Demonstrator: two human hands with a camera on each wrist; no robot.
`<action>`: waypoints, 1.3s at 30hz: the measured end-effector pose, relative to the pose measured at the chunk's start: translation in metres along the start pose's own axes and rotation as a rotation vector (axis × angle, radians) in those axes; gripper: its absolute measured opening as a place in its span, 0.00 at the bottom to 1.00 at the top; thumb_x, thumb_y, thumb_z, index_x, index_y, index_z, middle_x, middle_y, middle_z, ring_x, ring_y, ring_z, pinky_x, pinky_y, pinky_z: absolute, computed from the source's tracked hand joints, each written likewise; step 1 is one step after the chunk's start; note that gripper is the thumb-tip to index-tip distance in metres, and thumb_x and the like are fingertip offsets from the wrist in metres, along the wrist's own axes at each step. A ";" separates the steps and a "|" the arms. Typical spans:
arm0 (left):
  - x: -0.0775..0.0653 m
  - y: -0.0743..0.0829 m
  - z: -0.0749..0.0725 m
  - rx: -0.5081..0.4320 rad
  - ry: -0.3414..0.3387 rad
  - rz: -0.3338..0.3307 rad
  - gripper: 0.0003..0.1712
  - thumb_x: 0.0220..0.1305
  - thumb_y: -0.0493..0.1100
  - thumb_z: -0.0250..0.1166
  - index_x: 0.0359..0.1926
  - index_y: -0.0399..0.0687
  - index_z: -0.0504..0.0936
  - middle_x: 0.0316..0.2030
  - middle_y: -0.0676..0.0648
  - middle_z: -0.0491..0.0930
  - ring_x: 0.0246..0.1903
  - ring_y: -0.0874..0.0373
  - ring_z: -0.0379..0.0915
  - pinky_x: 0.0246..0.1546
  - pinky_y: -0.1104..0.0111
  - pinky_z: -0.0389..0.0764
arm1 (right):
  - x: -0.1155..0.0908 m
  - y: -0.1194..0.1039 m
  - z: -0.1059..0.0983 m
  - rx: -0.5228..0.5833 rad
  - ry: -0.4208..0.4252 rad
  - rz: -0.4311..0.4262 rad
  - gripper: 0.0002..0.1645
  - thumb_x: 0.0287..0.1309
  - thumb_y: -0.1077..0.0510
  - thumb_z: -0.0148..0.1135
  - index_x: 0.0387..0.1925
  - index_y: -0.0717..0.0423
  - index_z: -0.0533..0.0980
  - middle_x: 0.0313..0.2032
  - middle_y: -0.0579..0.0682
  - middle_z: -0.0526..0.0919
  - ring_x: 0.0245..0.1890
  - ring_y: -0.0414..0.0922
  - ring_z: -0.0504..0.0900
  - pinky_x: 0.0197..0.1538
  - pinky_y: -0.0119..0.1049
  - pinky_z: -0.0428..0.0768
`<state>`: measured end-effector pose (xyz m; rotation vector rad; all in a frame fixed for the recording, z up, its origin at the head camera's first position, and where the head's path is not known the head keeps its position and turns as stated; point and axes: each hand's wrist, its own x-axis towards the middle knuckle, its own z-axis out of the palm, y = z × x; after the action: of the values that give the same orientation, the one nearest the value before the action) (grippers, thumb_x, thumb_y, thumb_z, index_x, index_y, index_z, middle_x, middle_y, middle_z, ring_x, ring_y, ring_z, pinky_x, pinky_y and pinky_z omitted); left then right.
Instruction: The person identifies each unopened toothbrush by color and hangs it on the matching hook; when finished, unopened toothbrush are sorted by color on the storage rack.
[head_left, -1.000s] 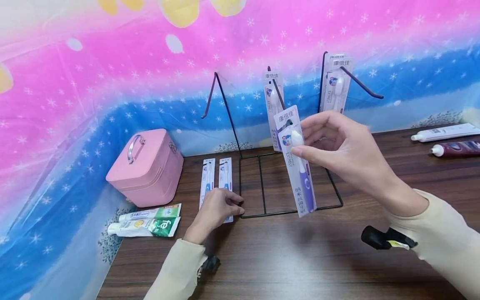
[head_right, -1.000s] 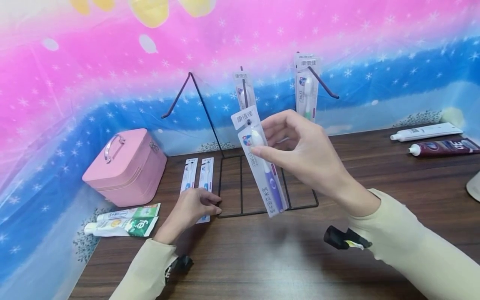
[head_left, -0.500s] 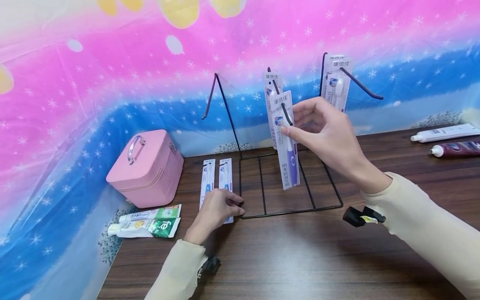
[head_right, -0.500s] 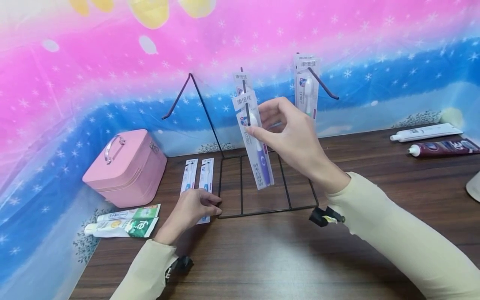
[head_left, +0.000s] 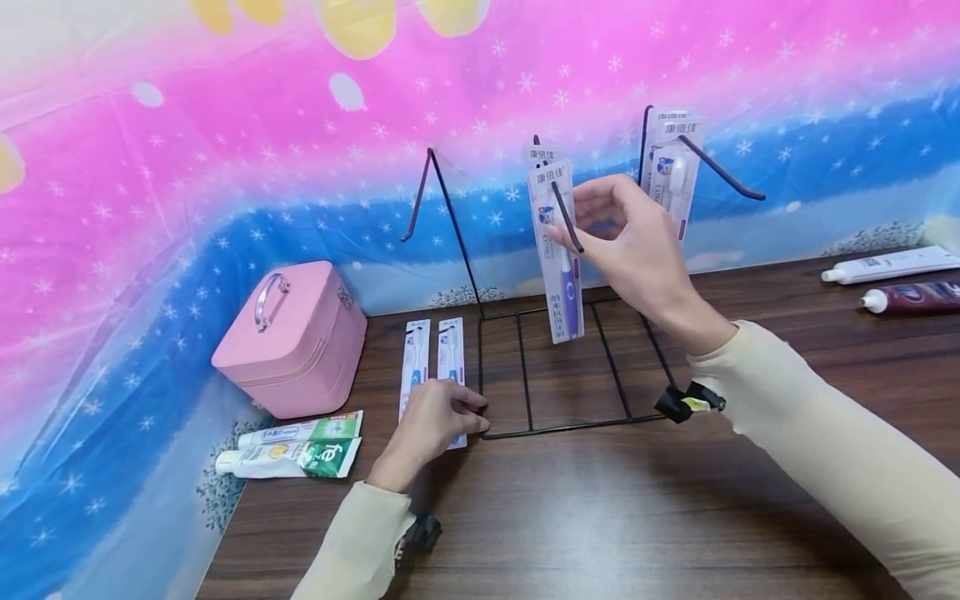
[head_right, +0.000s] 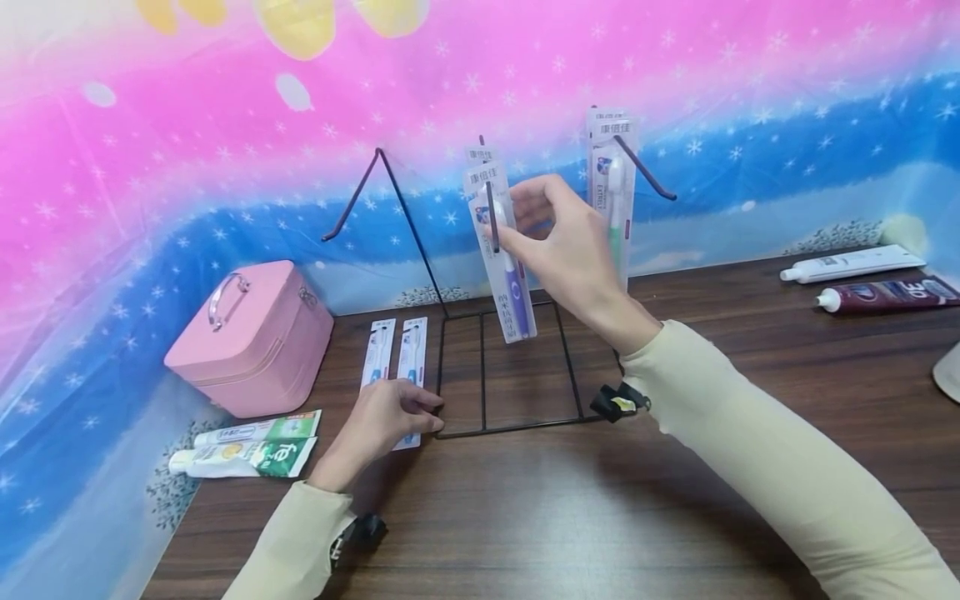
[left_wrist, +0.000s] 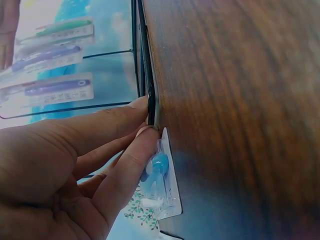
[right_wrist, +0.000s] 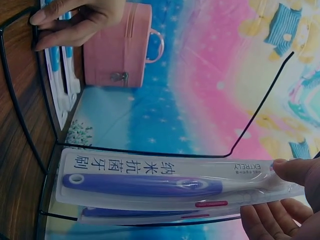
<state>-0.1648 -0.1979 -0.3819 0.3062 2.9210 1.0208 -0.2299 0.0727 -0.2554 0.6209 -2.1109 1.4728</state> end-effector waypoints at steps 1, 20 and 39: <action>0.000 0.000 0.000 0.002 0.001 0.001 0.12 0.50 0.35 0.76 0.39 0.44 0.89 0.36 0.49 0.84 0.28 0.65 0.77 0.26 0.70 0.77 | 0.001 0.000 0.001 -0.005 0.004 0.004 0.29 0.50 0.49 0.74 0.52 0.55 0.74 0.40 0.46 0.80 0.40 0.39 0.79 0.49 0.36 0.77; 0.000 0.001 -0.002 -0.013 -0.009 -0.007 0.12 0.50 0.34 0.75 0.39 0.43 0.88 0.36 0.48 0.84 0.27 0.64 0.77 0.27 0.70 0.77 | 0.006 0.012 0.012 -0.023 0.069 0.002 0.30 0.52 0.45 0.72 0.52 0.54 0.73 0.42 0.43 0.79 0.42 0.37 0.77 0.50 0.35 0.77; 0.001 0.002 0.000 -0.006 0.000 0.015 0.13 0.48 0.35 0.76 0.38 0.43 0.89 0.36 0.48 0.83 0.27 0.66 0.79 0.26 0.71 0.77 | -0.045 0.068 -0.008 -0.089 -0.098 0.109 0.22 0.57 0.50 0.70 0.50 0.55 0.76 0.42 0.47 0.82 0.40 0.41 0.79 0.45 0.39 0.78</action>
<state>-0.1658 -0.1961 -0.3811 0.3289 2.9191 1.0313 -0.2363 0.1060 -0.3301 0.5636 -2.3052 1.4218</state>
